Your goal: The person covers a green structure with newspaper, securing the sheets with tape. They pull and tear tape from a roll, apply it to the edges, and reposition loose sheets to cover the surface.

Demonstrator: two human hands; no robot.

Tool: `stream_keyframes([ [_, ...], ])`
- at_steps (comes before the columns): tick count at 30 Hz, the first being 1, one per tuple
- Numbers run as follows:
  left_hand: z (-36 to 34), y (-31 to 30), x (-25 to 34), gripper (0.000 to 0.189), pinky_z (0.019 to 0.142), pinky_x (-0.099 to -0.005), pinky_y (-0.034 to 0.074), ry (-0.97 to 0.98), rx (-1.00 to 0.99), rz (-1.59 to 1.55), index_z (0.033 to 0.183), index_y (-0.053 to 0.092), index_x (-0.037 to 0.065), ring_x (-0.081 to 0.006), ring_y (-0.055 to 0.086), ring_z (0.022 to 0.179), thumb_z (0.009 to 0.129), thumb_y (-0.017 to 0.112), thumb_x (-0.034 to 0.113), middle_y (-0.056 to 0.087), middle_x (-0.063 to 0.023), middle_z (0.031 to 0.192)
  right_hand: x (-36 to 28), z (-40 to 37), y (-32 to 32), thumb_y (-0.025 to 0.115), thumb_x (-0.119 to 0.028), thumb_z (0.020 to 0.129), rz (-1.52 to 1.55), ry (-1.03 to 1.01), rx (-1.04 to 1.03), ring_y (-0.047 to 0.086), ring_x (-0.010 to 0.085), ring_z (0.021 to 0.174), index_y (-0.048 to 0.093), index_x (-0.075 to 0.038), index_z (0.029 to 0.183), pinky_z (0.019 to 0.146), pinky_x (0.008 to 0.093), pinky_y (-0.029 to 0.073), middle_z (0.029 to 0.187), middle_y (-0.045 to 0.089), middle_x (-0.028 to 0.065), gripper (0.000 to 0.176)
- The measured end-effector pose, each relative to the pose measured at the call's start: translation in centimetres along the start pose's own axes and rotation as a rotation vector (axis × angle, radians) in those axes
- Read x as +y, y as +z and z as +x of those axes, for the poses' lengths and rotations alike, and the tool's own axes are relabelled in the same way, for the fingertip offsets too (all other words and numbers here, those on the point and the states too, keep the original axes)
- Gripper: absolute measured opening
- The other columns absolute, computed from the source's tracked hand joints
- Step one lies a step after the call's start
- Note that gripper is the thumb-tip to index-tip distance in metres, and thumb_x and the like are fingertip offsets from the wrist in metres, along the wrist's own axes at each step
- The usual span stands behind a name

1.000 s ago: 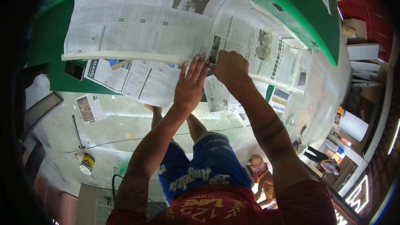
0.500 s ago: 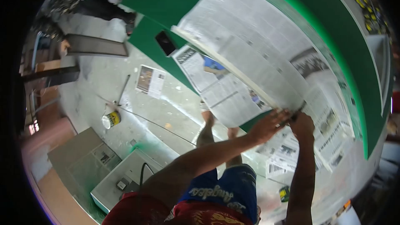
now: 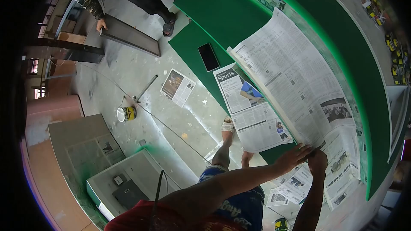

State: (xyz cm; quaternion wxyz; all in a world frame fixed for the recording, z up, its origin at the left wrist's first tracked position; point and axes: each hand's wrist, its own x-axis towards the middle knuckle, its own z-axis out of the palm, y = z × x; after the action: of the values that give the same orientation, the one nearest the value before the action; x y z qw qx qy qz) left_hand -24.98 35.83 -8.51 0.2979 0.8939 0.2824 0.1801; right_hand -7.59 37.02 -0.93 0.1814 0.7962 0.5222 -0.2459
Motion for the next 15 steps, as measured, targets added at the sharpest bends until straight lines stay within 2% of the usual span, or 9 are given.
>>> stream_keyframes([
  [2, -0.1, -0.4, 0.1, 0.047, 0.133, -0.0479, 0.011, 0.044, -0.16, 0.301, 0.148, 0.054, 0.025, -0.0262, 0.018, 0.16, 0.101, 0.056, 0.021, 0.027, -0.0049, 0.171, -0.4, -0.8, 0.8, 0.07, -0.026, 0.086, 0.003, 0.018, 0.067, 0.071, 0.0443, 0.092, 0.074, -0.003, 0.094, 0.083, 0.055, 0.056, 0.094, 0.072, 0.0242, 0.024],
  [3, -0.1, -0.5, 0.3, 0.047, 0.133, -0.0479, 0.011, 0.042, -0.158, 0.296, 0.148, 0.054, 0.025, -0.0262, 0.018, 0.16, 0.101, 0.056, 0.021, 0.027, -0.0049, 0.171, -0.6, -1.2, 1.2, 0.068, -0.026, 0.09, -0.02, 0.043, 0.115, 0.07, 0.0445, 0.093, 0.073, -0.004, 0.094, 0.083, 0.0556, 0.055, 0.098, 0.07, 0.0238, 0.023],
  [5, 0.2, 0.3, 0.4, 0.056, 0.133, -0.049, 0.011, 0.073, -0.204, 0.541, 0.156, 0.047, 0.026, -0.0263, 0.017, 0.16, 0.101, 0.056, 0.027, 0.03, -0.0058, 0.17, -1.7, -2.2, 0.9, 0.065, -0.025, 0.093, -0.045, 0.068, 0.17, 0.069, 0.0447, 0.094, 0.072, -0.005, 0.094, 0.083, 0.0561, 0.054, 0.101, 0.068, 0.0233, 0.022],
  [6, 0.5, 1.0, 0.6, 0.056, 0.133, -0.049, 0.011, 0.075, -0.198, 0.544, 0.156, 0.047, 0.026, -0.0263, 0.017, 0.16, 0.101, 0.056, 0.027, 0.03, -0.0058, 0.17, -2.4, -2.6, 0.6, 0.063, -0.025, 0.096, -0.017, 0.082, 0.176, 0.069, 0.0447, 0.094, 0.072, -0.006, 0.096, 0.083, 0.0558, 0.054, 0.103, 0.066, 0.0227, 0.022],
  [7, 0.6, 2.9, 1.1, 0.058, 0.133, -0.0516, 0.012, 0.02, -0.105, 0.484, 0.156, 0.046, 0.025, -0.028, 0.017, 0.159, 0.1, 0.057, 0.031, 0.031, -0.0062, 0.169, -2.8, -2.8, 0.3, 0.06, -0.025, 0.098, 0.013, 0.096, 0.181, 0.068, 0.0448, 0.095, 0.072, -0.007, 0.098, 0.082, 0.0555, 0.054, 0.106, 0.064, 0.0221, 0.022],
  [8, 0.8, 3.1, 1.4, 0.06, 0.132, -0.0543, 0.013, -0.035, -0.014, 0.424, 0.157, 0.046, 0.024, -0.0297, 0.017, 0.159, 0.099, 0.058, 0.034, 0.033, -0.0065, 0.168, -2.7, -3.0, 0.3, 0.057, -0.025, 0.1, 0.041, 0.027, 0.199, 0.069, 0.0441, 0.095, 0.072, -0.009, 0.1, 0.081, 0.0549, 0.053, 0.105, 0.065, 0.0206, 0.022],
  [12, 0.4, 1.3, 1.5, 0.06, 0.13, -0.0609, 0.016, 0.037, -0.073, 0.551, 0.155, 0.05, 0.018, -0.0349, 0.02, 0.157, 0.097, 0.058, 0.033, 0.036, -0.0066, 0.166, -2.6, -3.7, 1.1, 0.057, -0.023, 0.099, 0.114, -0.027, 0.293, 0.068, 0.0428, 0.093, 0.073, -0.013, 0.095, 0.079, 0.0557, 0.053, 0.101, 0.064, 0.0178, 0.019],
  [15, 0.5, 0.0, 1.2, 0.058, 0.128, -0.0644, 0.017, 0.118, -0.135, 0.509, 0.152, 0.055, 0.014, -0.0389, 0.022, 0.156, 0.097, 0.058, 0.032, 0.038, -0.0079, 0.163, -2.8, -4.5, 0.3, 0.057, -0.02, 0.099, 0.113, -0.042, 0.288, 0.069, 0.043, 0.093, 0.072, -0.011, 0.103, 0.08, 0.0548, 0.054, 0.105, 0.064, 0.018, 0.017],
])
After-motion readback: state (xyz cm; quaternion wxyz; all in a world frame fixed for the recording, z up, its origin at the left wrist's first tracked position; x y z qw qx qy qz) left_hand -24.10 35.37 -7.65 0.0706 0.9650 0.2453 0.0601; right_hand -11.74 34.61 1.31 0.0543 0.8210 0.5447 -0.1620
